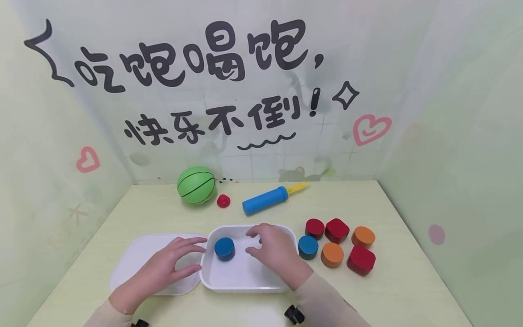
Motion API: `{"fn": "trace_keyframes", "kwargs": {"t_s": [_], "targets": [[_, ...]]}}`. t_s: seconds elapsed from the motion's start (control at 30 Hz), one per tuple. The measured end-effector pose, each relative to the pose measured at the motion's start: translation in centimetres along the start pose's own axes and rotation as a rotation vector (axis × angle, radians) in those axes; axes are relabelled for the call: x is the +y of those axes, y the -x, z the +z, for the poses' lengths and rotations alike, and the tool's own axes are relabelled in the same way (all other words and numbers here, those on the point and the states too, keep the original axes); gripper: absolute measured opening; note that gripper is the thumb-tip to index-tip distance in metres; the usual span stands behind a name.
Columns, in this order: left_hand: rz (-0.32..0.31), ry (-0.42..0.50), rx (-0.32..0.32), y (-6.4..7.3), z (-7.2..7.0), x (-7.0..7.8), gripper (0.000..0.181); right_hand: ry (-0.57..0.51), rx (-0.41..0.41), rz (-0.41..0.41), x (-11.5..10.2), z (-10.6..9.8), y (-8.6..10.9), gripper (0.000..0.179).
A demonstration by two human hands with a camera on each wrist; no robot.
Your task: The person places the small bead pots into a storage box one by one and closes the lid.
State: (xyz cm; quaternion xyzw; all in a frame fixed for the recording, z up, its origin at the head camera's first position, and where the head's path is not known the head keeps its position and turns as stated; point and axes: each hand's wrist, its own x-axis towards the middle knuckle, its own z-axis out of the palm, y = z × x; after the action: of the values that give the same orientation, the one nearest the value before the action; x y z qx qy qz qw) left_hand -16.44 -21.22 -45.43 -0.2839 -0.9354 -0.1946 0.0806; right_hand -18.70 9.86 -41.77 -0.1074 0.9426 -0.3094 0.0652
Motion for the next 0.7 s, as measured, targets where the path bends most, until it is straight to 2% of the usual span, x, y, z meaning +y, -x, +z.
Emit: {"fn": "trace_keyframes", "kwargs": {"t_s": [0.23, 0.47, 0.7], "targets": [[-0.02, 0.007, -0.025, 0.0, 0.0, -0.1, 0.036, 0.006, 0.138, 0.037, 2.6, -1.5, 1.7, 0.035], [-0.03, 0.011, -0.032, -0.2, 0.2, 0.1, 0.037, 0.012, 0.216, 0.063, 6.4, -3.9, 4.3, 0.038], [-0.014, -0.001, -0.024, -0.1, 0.0, 0.1, 0.035, 0.12, 0.321, 0.004, 10.7, -5.1, 6.4, 0.034]]}}
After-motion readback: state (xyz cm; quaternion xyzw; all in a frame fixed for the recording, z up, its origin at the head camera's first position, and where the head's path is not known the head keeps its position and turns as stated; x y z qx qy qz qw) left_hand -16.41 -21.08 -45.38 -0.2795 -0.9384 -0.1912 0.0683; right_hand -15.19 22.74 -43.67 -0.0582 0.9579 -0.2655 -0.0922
